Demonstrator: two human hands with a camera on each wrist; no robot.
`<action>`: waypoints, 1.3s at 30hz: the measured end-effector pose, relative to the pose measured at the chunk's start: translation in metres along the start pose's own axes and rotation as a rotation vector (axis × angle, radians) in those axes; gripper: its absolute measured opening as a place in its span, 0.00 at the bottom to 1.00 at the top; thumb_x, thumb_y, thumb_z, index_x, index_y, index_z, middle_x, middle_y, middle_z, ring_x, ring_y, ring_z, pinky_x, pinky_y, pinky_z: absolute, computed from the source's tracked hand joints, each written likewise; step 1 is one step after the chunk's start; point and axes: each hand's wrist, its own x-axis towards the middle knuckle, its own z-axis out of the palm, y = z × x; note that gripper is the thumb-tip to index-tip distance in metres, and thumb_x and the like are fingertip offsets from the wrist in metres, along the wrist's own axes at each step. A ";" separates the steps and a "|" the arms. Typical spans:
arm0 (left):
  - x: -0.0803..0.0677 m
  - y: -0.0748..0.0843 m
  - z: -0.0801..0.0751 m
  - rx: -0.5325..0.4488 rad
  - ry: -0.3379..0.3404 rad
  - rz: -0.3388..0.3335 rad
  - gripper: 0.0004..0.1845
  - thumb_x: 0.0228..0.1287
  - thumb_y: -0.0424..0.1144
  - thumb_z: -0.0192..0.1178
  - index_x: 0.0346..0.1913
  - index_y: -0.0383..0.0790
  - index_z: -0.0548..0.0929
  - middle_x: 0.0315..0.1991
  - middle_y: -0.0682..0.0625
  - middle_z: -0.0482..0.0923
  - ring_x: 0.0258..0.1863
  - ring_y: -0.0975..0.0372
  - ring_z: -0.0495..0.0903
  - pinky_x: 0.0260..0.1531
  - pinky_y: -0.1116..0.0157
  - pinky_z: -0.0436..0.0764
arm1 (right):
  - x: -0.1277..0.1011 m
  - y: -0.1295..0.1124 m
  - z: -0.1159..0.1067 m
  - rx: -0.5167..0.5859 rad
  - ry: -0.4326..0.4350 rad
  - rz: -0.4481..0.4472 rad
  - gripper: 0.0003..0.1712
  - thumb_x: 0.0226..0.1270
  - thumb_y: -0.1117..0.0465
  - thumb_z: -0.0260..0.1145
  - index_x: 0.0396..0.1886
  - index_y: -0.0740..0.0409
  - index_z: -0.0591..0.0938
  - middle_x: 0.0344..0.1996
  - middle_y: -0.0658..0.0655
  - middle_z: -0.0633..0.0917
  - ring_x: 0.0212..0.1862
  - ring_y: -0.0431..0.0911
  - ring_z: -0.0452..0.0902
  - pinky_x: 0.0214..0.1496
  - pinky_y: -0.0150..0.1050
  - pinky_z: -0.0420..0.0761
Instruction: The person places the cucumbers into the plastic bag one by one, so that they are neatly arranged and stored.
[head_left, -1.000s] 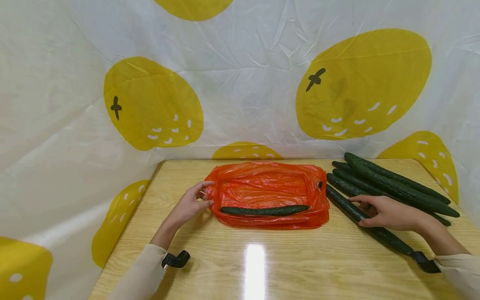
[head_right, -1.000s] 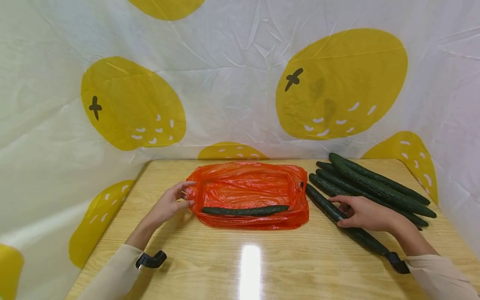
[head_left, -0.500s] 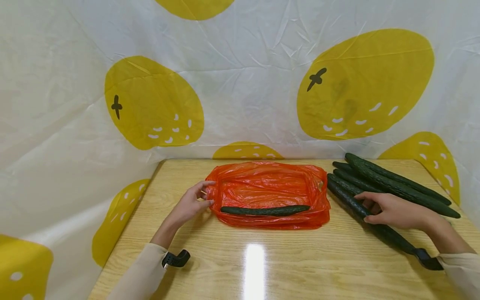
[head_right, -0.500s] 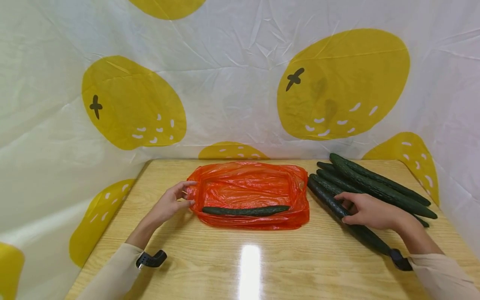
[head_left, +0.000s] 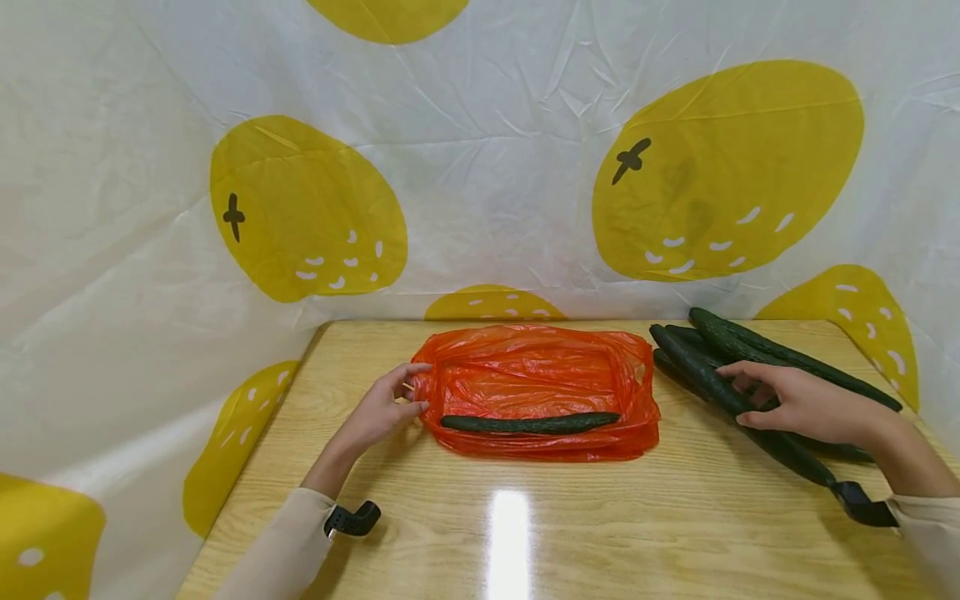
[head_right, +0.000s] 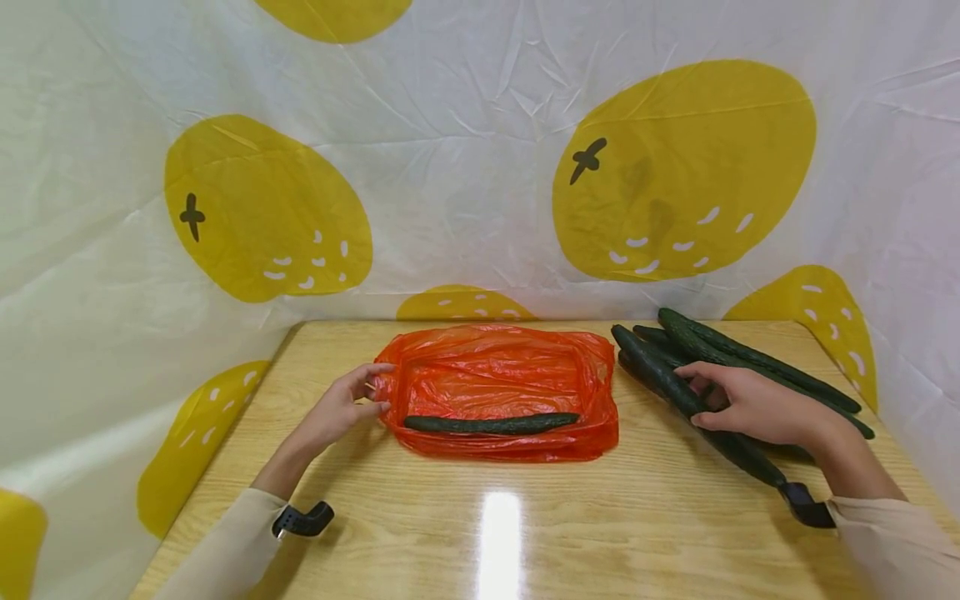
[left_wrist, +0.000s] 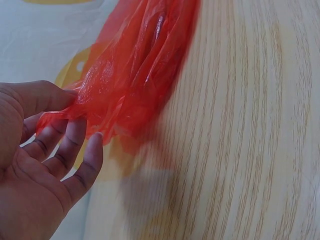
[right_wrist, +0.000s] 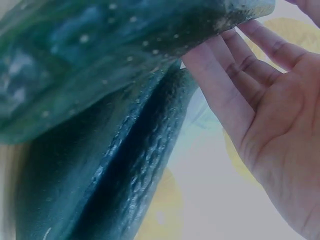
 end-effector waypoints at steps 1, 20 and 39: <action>0.000 0.000 0.000 0.000 0.000 0.000 0.31 0.62 0.25 0.66 0.68 0.40 0.74 0.44 0.41 0.72 0.40 0.52 0.75 0.30 0.68 0.78 | 0.000 0.000 -0.001 -0.003 0.005 0.002 0.39 0.66 0.53 0.73 0.71 0.64 0.69 0.51 0.55 0.82 0.47 0.34 0.77 0.40 0.36 0.81; 0.000 0.001 0.001 -0.013 0.003 0.015 0.30 0.62 0.25 0.67 0.68 0.38 0.74 0.45 0.39 0.72 0.40 0.51 0.74 0.31 0.69 0.76 | 0.012 -0.024 -0.013 -0.008 0.050 -0.059 0.34 0.64 0.51 0.75 0.68 0.49 0.74 0.55 0.53 0.83 0.53 0.33 0.77 0.47 0.37 0.81; 0.000 0.002 0.001 -0.010 -0.009 0.009 0.30 0.62 0.24 0.66 0.67 0.39 0.75 0.43 0.42 0.72 0.40 0.53 0.75 0.32 0.68 0.77 | 0.037 -0.057 -0.018 0.137 -0.028 -0.113 0.32 0.67 0.52 0.72 0.68 0.46 0.72 0.59 0.58 0.79 0.57 0.33 0.74 0.49 0.38 0.82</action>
